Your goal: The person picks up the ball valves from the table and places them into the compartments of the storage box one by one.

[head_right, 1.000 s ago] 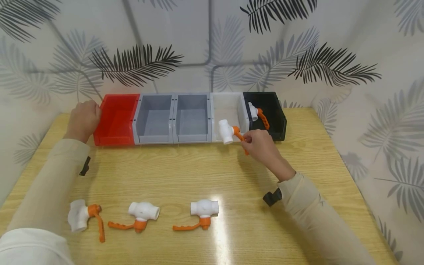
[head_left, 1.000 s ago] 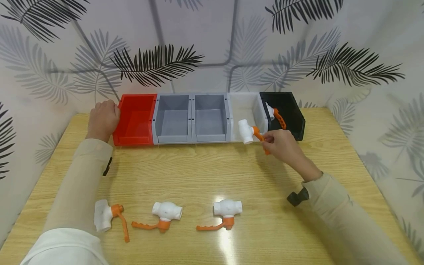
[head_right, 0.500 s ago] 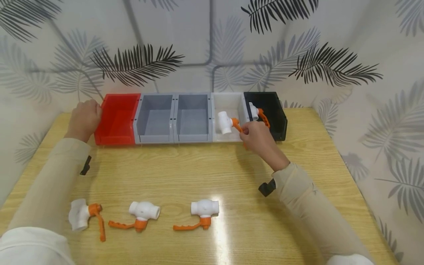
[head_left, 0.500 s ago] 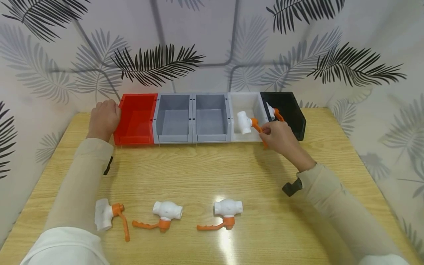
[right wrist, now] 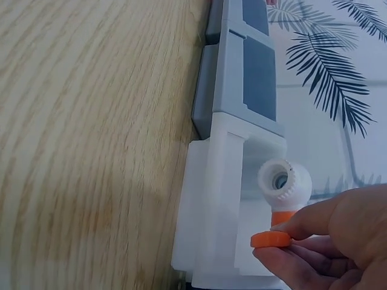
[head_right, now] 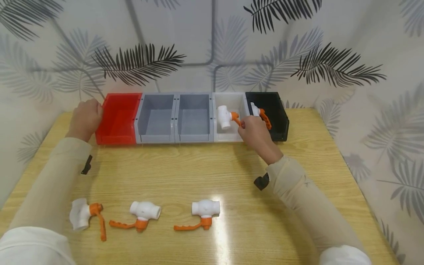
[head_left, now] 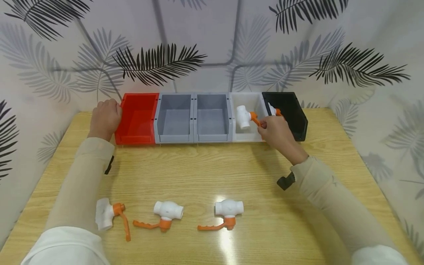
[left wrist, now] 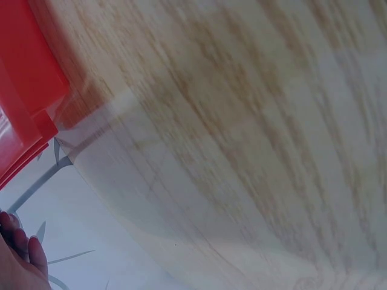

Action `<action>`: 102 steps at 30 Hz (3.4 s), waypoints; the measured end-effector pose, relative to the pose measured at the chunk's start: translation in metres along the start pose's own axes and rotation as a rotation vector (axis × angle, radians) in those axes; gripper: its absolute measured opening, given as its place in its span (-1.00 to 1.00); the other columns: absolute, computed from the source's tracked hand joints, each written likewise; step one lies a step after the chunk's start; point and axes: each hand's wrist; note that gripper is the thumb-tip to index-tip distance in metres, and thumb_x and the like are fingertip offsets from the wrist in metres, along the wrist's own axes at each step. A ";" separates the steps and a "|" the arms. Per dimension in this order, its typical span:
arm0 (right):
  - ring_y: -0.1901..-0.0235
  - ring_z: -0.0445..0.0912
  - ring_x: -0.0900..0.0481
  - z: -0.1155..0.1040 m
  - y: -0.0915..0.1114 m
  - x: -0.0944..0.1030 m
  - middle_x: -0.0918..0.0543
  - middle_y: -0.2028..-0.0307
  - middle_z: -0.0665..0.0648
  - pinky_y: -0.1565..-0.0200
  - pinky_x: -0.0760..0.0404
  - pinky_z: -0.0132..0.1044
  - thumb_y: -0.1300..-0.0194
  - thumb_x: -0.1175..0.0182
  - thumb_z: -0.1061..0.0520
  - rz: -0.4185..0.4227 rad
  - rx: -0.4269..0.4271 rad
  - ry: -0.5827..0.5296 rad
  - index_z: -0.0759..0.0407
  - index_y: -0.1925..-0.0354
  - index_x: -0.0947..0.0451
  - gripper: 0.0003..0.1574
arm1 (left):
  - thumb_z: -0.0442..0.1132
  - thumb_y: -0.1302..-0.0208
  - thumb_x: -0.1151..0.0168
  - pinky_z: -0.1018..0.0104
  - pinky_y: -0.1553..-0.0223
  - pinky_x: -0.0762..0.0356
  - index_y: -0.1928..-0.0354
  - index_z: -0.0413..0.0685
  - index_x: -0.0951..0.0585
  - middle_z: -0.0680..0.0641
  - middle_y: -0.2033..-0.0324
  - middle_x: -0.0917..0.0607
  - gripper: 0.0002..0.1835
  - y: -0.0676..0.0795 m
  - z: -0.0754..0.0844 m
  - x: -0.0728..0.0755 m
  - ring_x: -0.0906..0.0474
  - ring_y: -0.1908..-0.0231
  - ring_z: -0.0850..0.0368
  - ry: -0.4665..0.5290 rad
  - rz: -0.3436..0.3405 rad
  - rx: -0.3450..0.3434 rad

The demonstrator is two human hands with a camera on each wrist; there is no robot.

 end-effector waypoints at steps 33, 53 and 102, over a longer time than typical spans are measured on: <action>0.58 0.06 -0.42 -0.007 -0.038 -0.022 -0.52 0.58 0.23 0.51 -0.39 -0.14 -0.17 -0.10 0.27 0.073 -0.042 0.126 0.36 0.54 -0.51 -0.80 | -0.17 -0.39 0.40 -0.17 0.23 -0.29 0.25 -0.35 -0.35 -0.33 0.37 -0.43 -0.62 0.000 0.000 0.001 -0.29 0.28 -0.31 0.010 0.000 0.003; 0.42 0.17 -0.56 -0.006 -0.047 -0.047 -0.59 0.42 0.32 0.43 -0.50 0.03 -0.12 -0.05 0.35 0.085 -0.019 0.192 0.40 0.43 -0.55 -0.86 | -0.18 -0.38 0.39 -0.17 0.23 -0.31 0.25 -0.34 -0.35 -0.34 0.36 -0.44 -0.63 -0.001 -0.001 0.001 -0.29 0.29 -0.31 0.005 -0.001 0.006; 0.37 0.11 -0.55 -0.011 -0.054 -0.057 -0.57 0.36 0.31 0.34 -0.53 -0.05 -0.25 0.02 0.32 -0.033 -0.076 0.319 0.40 0.28 -0.55 -0.78 | -0.18 -0.38 0.39 -0.19 0.20 -0.32 0.23 -0.38 -0.35 -0.38 0.34 -0.44 -0.62 0.001 0.002 0.001 -0.29 0.28 -0.34 0.007 0.008 0.010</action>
Point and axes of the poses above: each hand's wrist, its own y-axis away from the middle knuckle, its own x-axis out of the back of the hand, z = x × y
